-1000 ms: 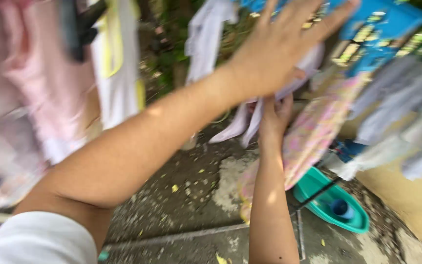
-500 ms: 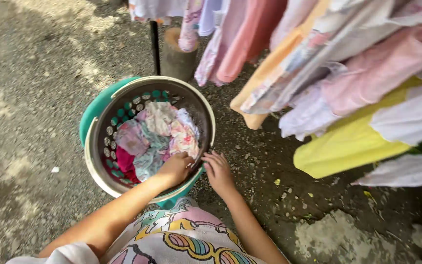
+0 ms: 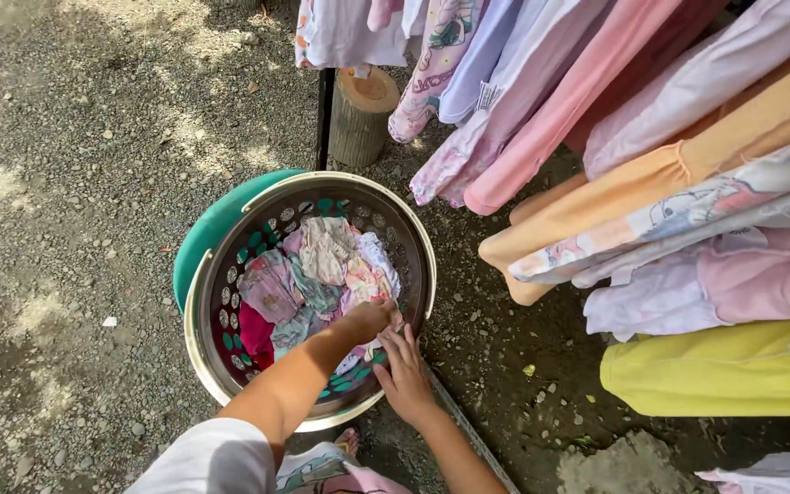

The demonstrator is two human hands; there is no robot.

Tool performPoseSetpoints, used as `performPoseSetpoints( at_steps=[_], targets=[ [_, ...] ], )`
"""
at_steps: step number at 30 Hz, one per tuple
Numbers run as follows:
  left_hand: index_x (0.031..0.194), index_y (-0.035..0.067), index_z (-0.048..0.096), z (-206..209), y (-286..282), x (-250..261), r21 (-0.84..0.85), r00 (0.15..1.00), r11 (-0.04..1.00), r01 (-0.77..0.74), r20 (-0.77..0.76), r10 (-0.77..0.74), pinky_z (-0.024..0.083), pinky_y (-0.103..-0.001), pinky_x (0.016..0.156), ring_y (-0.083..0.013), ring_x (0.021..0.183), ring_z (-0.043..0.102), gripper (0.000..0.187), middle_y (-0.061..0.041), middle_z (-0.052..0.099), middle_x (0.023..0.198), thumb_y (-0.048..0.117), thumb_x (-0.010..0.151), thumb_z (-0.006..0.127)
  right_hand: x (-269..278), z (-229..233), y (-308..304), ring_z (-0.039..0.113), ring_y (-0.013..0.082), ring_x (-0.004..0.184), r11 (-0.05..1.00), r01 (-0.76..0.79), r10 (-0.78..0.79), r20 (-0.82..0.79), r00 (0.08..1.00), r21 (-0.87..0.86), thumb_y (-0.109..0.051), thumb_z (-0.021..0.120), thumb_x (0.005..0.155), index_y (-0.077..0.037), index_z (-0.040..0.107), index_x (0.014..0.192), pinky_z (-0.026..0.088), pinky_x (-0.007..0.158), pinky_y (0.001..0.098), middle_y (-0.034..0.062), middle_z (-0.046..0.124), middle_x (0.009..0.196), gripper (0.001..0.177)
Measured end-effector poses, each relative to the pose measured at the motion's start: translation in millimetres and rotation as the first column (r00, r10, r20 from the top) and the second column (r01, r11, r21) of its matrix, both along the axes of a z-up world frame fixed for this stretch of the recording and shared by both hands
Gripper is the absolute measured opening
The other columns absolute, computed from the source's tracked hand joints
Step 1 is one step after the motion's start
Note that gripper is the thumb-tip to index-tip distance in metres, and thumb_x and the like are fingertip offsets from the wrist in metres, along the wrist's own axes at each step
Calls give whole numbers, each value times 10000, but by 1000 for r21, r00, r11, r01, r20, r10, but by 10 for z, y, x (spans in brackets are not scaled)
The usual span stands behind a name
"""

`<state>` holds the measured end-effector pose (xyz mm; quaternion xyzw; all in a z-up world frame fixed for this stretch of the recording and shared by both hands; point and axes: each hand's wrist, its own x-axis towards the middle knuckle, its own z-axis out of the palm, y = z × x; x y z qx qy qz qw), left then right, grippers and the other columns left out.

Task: Hanging various pieces of laundry on hangers and a multi-clip dryer outdoors.

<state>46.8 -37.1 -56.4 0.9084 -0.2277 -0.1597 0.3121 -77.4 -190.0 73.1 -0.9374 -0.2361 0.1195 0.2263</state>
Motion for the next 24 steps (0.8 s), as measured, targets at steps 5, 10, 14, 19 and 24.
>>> performPoseSetpoints(
  at_steps=[5, 10, 14, 19, 24],
  targets=[
    [865, -1, 737, 814, 181, 186, -496, 955, 842, -212, 78, 287, 550, -414, 767, -290, 822, 665, 114, -157, 687, 878, 97, 816, 708, 237, 398, -6, 364, 336, 1383, 809, 274, -324, 7, 946, 520, -316, 791, 810, -39, 213, 1534, 324, 1112, 453, 239, 307, 1526, 967],
    [1000, 7, 699, 1816, 857, 130, -667, 899, 607, -432, -268, 346, 502, -386, 693, -211, 736, 604, 260, -91, 687, 843, 255, 924, 713, 815, 732, 408, 563, 184, 1153, 544, 459, -179, -437, 881, 702, -293, 626, 971, -75, 339, 1456, 494, 960, 331, 112, 564, 1319, 604],
    [1148, -30, 634, 2725, 1310, -423, -571, 794, 715, -404, 168, 584, 531, -432, 754, -313, 848, 612, 505, -178, 551, 1011, 257, 821, 889, 1198, 1146, 733, 579, 116, 1018, 608, 334, -71, -370, 926, 721, -332, 468, 1115, -20, 615, 1271, 491, 890, 271, 80, 643, 1091, 379],
    [1168, 44, 695, 2516, 1956, -608, -480, 800, 783, -397, 238, 551, 577, -363, 837, -264, 917, 687, 403, -149, 637, 1070, 214, 825, 821, 1185, 2609, 1068, 587, 336, 846, 960, 209, -189, -121, 975, 185, -336, 509, 1110, -22, 650, 1140, 504, 782, 386, 223, 642, 920, 346],
    [1100, 40, 618, 3662, 1927, -832, -427, 691, 815, -392, 449, 567, 551, -394, 829, -283, 938, 672, 395, -134, 654, 1061, 171, 787, 819, 1282, 2963, 1266, 678, 308, 957, 905, -293, 228, 228, 946, 309, -262, 564, 1041, -42, 674, 1101, 518, 867, 355, 155, 682, 1023, 254]
  ],
)
